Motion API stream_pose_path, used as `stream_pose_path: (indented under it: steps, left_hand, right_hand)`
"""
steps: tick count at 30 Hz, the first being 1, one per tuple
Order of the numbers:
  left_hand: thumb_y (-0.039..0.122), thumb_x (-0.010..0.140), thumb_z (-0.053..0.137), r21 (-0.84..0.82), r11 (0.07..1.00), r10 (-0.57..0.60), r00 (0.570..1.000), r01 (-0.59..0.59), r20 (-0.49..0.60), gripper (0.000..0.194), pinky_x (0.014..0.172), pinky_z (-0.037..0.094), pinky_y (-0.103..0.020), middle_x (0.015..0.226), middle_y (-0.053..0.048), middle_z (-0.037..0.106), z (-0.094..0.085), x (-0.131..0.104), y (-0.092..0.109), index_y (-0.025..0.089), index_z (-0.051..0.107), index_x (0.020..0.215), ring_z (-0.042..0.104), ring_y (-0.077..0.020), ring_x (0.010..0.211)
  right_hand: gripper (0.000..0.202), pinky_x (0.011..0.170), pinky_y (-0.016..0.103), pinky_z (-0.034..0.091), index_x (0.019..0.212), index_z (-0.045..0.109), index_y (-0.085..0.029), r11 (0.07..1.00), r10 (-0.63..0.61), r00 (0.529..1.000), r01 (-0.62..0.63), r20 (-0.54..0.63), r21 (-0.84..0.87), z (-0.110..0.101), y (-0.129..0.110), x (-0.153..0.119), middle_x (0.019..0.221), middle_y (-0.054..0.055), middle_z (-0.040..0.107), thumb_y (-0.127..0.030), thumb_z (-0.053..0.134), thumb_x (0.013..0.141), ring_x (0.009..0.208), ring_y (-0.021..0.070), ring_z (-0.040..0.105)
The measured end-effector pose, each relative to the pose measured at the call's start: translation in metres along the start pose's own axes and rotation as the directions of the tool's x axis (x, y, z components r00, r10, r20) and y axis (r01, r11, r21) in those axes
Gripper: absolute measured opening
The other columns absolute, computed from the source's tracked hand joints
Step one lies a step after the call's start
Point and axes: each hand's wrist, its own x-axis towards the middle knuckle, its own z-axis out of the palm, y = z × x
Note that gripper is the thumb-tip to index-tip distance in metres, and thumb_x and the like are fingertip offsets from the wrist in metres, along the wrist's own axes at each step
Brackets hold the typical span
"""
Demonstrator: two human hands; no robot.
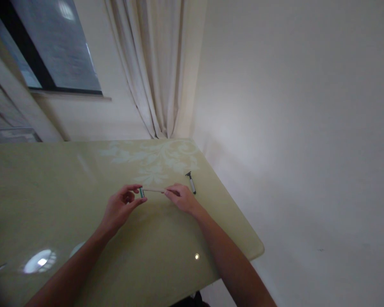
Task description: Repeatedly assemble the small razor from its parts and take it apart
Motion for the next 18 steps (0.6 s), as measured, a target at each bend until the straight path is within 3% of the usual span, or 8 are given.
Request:
stream_pose_path:
  steps: [18]
  left_hand:
    - [0.04, 0.07, 0.086, 0.011, 1.0, 0.005, 1.0, -0.006, 0.019, 0.042, 0.057, 0.043, -0.024, 0.087, 0.001, 0.065, 0.0008, -0.0006, -0.0035, 0.022, 0.073, 0.106, 0.05, -0.0105, 0.062]
  right_hand:
    - [0.03, 0.068, 0.027, 0.039, 0.111, 0.082, -0.018, 0.999, 0.051, 0.997, -0.052, -0.054, -0.014, -0.0007, 0.0039, 0.0015, 0.083, 0.004, 0.066, -0.04, 0.063, 0.101, 0.072, 0.0148, 0.055]
